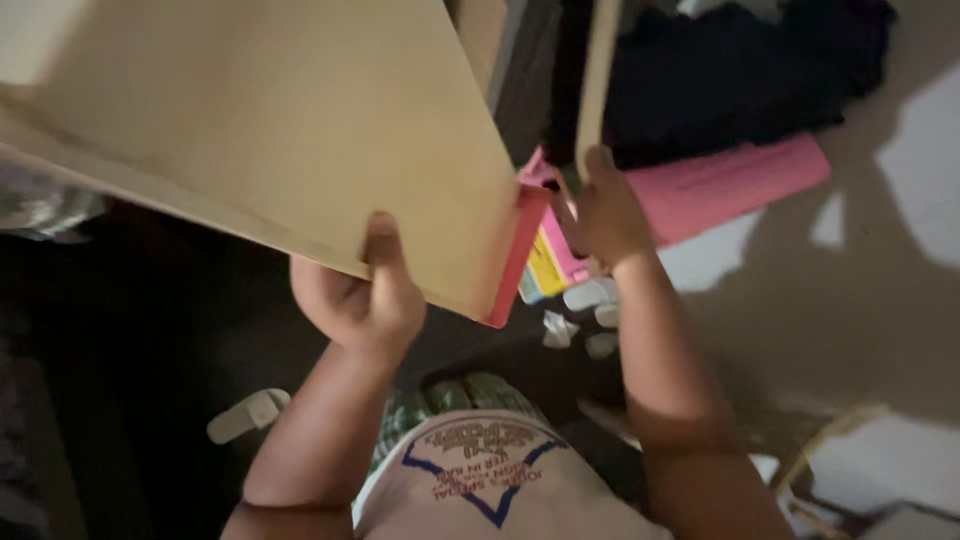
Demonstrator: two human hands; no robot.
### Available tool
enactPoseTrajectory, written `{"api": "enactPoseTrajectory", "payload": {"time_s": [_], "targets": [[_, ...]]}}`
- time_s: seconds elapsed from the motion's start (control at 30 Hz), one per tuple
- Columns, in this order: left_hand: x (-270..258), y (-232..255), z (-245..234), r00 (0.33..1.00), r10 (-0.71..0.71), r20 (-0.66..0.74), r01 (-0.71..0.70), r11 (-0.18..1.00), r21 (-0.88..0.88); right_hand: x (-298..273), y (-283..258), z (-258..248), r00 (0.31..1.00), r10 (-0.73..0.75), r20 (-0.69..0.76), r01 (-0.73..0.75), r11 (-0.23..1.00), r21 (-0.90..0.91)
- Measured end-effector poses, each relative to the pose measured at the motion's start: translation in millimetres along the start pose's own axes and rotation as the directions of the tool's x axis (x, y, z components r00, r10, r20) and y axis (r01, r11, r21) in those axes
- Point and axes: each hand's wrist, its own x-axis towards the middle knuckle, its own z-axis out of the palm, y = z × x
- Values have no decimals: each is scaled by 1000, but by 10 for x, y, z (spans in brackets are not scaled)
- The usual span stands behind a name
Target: The person removes folded clothes from a pink plastic drawer, places them on top of the drawer unit, and then uses a brush to sweep the inside of the empty drawer. The drawer is then reinserted into the unit.
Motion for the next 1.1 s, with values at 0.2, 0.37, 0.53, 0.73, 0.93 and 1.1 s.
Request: {"api": "enactPoseTrajectory", "payload": {"time_s": [0.2, 0.37, 0.53, 0.73, 0.93, 1.1], "targets": [[126, -357, -93, 972, -157, -174, 100, 950, -297, -58, -601, -598, 435, 381, 815, -810, 561, 170], [146, -627, 0, 954, -179, -240, 95, 941, -324, -391, -1052, -761, 565, 211, 797, -727, 583, 361], [226, -921, 36, 941, -259, -219, 194, 940, -280, -324, -1369, -1032, 946, 21, 322, -296, 455, 840], [126, -974, -71, 947, -311, -81, 307, 950, -54, 62, -1367, -746, 905, 8, 426, -387, 430, 816], [313, -946, -356, 879, -446, -167, 390, 875, -286, -719, -1299, -996, 906, -91, 414, -373, 289, 881], [340, -1144, -528, 822, -566, -60, 517, 788, -334, -1051, -741, -1270, 240, 24, 970, -877, 435, 206]]}}
